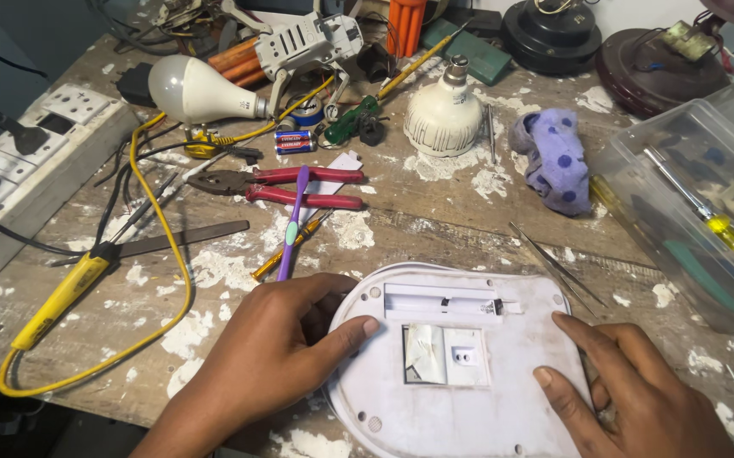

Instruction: The person works on a rechargeable LED lamp at a cluttered workbench. They open the plastic housing, manipulate the internal wiring and battery compartment, unscrew a fastener with a screwdriver, wipe the housing with a cloth, and press the two housing halves back together.

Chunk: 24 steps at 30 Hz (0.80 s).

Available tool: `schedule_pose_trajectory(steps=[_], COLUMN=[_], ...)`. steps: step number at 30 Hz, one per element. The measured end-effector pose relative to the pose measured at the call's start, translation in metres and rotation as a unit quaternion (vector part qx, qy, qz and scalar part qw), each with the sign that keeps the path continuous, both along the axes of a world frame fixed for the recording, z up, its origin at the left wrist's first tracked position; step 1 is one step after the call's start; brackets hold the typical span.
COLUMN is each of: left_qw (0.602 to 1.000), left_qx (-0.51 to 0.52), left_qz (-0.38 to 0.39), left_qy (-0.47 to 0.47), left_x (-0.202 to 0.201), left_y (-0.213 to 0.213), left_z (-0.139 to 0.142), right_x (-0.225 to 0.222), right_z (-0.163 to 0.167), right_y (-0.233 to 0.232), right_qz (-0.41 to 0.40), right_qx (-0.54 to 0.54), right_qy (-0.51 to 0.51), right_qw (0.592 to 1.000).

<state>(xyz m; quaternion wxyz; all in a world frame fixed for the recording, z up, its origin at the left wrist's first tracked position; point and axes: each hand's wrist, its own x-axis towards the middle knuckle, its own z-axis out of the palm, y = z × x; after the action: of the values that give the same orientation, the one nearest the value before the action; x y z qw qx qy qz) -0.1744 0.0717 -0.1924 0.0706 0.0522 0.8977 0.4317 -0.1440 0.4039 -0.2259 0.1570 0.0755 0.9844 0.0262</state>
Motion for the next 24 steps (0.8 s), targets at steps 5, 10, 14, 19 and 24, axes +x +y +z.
schedule_pose_trajectory(steps=[5,10,14,19,24], left_qw=[0.995,0.988,0.970,0.976,0.977], left_qx=[0.081,0.121,0.226,0.197,0.185], left_qz=[-0.002,-0.015,-0.042,-0.025,-0.001], left_qy=[-0.060,-0.098,-0.080,-0.091,-0.109], left_x=[-0.002,-0.002,0.000,-0.002,-0.002], left_y=[-0.002,-0.004,-0.007,-0.007,-0.004], left_z=[0.002,-0.006,-0.012,-0.011,-0.002], right_x=[0.002,0.005,0.013,0.017,0.013], right_z=[-0.009,-0.017,-0.023,-0.027,-0.023], right_y=[0.006,0.013,0.017,0.016,0.015], right_qz=[-0.006,-0.035,-0.015,-0.025,-0.040], right_qx=[-0.042,-0.119,-0.164,-0.169,-0.214], right_qy=[0.036,0.087,0.175,0.186,0.182], right_qw=[0.998,0.988,0.971,0.968,0.959])
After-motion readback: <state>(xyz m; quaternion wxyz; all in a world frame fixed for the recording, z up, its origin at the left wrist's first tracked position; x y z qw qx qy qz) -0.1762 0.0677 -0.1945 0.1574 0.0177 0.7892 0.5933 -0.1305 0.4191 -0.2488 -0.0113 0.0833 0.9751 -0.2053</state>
